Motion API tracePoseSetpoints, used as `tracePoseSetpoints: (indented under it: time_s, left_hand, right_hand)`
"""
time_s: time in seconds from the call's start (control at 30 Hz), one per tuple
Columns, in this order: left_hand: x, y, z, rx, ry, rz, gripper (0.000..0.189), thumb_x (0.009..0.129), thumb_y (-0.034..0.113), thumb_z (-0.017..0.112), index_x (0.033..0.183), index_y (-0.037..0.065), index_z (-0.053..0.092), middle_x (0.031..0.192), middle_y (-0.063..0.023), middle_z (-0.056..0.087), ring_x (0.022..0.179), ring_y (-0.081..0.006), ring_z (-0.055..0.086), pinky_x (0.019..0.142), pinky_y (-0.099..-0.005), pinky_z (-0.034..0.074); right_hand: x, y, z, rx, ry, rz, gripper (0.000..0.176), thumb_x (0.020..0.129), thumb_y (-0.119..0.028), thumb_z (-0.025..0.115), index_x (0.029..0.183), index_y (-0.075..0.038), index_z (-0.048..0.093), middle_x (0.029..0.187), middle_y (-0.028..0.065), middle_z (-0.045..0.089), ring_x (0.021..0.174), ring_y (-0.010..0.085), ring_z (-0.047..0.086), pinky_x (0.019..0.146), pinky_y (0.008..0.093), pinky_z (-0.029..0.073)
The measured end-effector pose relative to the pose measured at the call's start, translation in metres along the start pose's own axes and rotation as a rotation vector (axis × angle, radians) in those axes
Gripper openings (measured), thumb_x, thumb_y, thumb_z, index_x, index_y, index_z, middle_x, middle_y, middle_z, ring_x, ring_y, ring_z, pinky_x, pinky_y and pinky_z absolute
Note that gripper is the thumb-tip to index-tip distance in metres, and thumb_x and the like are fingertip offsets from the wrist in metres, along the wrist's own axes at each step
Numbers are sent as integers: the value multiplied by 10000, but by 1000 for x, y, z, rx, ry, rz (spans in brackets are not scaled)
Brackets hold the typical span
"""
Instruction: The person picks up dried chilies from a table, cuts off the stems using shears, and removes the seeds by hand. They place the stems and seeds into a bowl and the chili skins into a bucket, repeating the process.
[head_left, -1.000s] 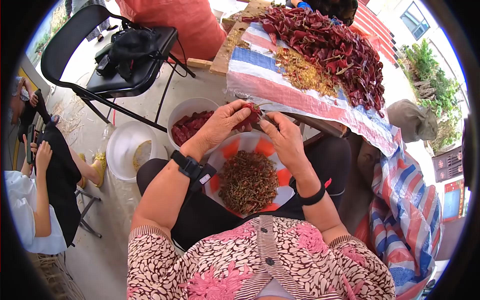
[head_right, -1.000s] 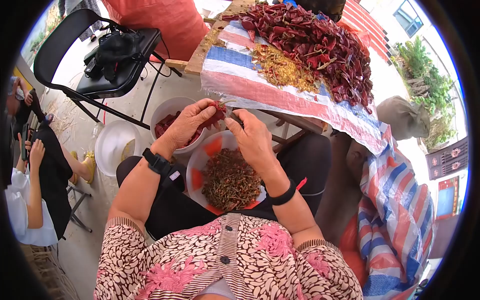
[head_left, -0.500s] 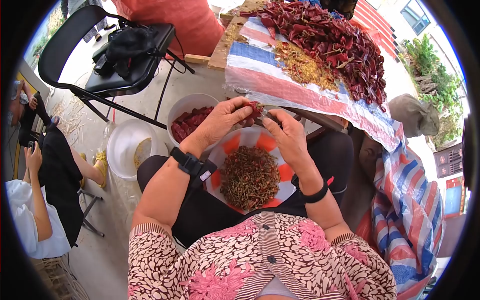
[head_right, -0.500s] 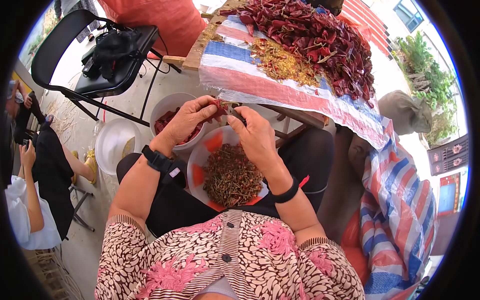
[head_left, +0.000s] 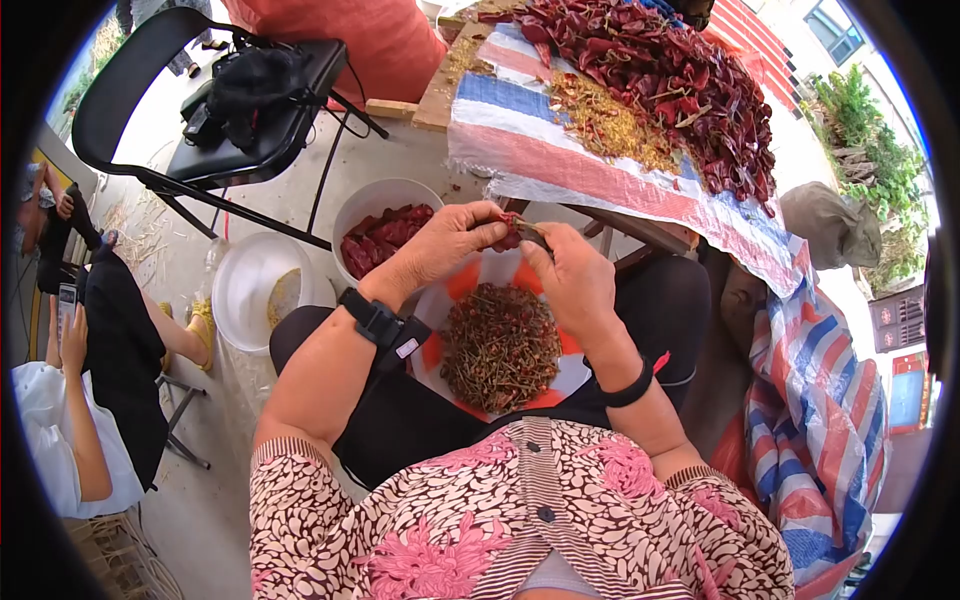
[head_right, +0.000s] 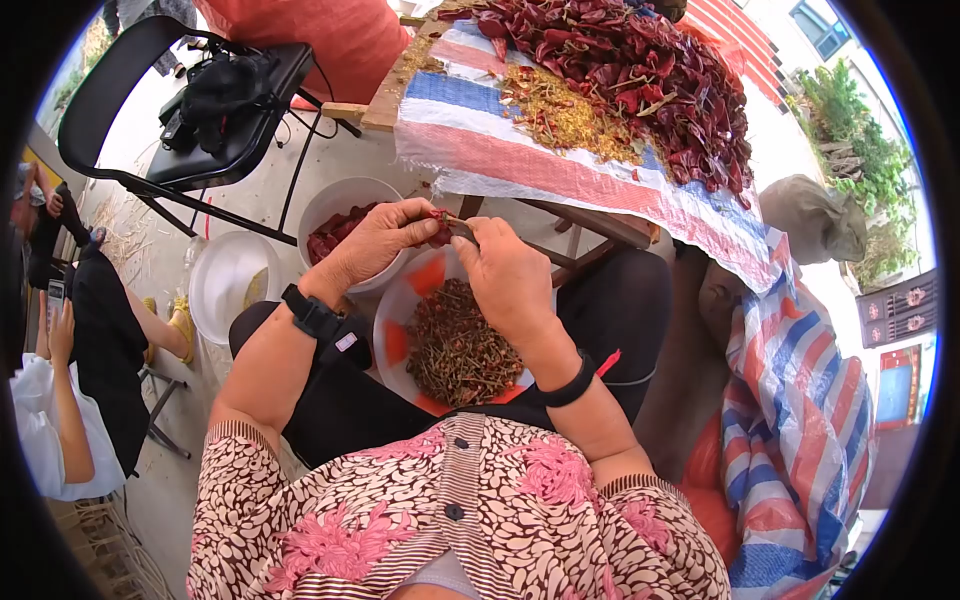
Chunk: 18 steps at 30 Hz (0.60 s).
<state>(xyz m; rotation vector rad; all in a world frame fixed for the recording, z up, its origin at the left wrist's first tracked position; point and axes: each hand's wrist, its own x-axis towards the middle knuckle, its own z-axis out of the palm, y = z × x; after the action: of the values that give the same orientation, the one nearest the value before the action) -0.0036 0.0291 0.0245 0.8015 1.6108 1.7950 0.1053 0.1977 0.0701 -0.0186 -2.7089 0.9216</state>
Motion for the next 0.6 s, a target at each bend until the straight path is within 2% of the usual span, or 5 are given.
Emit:
tracePoseSetpoints:
  time_s: [0.13, 0.23, 0.33, 0.53, 0.6]
  left_hand:
    - [-1, -2, 3, -8, -25, -4, 207, 964, 223, 563, 1031, 33, 615, 907, 26, 594, 861, -62, 528, 812, -229, 444]
    - [-3, 1, 4, -40, -62, -9, 206, 969, 235, 556, 1028, 45, 605, 900, 36, 579, 848, -48, 514, 788, -215, 436]
    - [-6, 5, 6, -87, -76, -77, 213, 976, 246, 543, 1025, 48, 606, 875, 35, 571, 829, -53, 505, 773, -217, 430]
    - [-6, 19, 11, -146, -131, 3, 224, 986, 259, 523, 1034, 53, 598, 888, 28, 581, 827, -48, 509, 769, -207, 426]
    - [-6, 16, 10, -128, -106, -5, 226, 988, 259, 519, 1037, 52, 594, 896, 21, 589, 833, -49, 520, 768, -207, 432]
  right_hand:
    - [-1, 8, 7, -72, 60, -97, 250, 925, -265, 567, 1037, -43, 595, 870, 96, 641, 781, 298, 630, 664, 372, 485]
    - [6, 28, 11, 693, -291, 197, 243, 950, -271, 552, 1002, -37, 586, 782, 19, 592, 569, 145, 557, 509, 275, 431]
    - [7, 27, -12, 1193, -558, 461, 244, 968, -285, 537, 965, -45, 584, 724, -41, 507, 463, 22, 385, 410, 188, 298]
    - [0, 33, 2, 1780, -663, 666, 247, 970, -300, 530, 953, -57, 572, 659, -41, 456, 413, 6, 312, 367, 171, 227]
    - [2, 31, -1, 1467, -549, 558, 261, 966, -298, 536, 963, -41, 581, 691, -28, 502, 455, 35, 384, 414, 186, 294]
